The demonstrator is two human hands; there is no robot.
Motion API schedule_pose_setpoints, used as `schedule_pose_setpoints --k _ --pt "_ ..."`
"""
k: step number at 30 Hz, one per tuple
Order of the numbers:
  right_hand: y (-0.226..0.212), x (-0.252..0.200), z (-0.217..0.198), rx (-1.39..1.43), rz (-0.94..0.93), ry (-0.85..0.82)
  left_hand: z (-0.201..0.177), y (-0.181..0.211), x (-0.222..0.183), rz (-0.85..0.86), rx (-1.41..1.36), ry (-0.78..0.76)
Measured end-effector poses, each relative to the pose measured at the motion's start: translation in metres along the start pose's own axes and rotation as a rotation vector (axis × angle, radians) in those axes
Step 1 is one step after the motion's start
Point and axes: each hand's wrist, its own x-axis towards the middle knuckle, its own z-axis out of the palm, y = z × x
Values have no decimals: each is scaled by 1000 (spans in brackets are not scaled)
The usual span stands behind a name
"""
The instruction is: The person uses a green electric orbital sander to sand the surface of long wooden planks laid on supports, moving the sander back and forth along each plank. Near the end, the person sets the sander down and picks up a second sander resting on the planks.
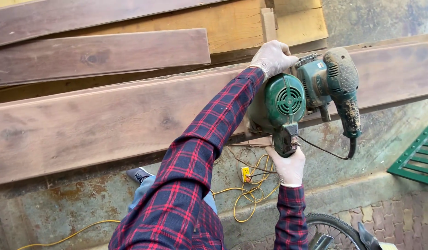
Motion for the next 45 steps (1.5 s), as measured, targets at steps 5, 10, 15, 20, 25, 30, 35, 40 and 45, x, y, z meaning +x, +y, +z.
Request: schedule_pose_setpoints --k 5,10,15,20,25,30,35,40,45 --pt "-19 4 4 -19 25 17 14 4 22 32 8 9" --pt "-16 16 11 -21 6 -25 -5 -1 23 47 15 31" --pt "-26 12 25 -73 70 -121 -46 -18 5 71 135 46" --pt "-43 -8 49 -106 78 -191 -88 -38 -32 47 158 33" --pt "-53 -29 77 -143 92 -283 -126 -59 -73 32 164 75" --pt "-66 -50 107 -74 58 -354 -163 -86 -105 -21 177 162" --pt "-78 -71 139 -183 -72 -390 -197 -107 -140 -68 165 231" --pt "-90 -92 166 -244 -84 -429 -226 -132 -170 -74 140 296" --pt "-101 -110 192 -270 -70 -480 -254 -153 -200 -121 94 362"
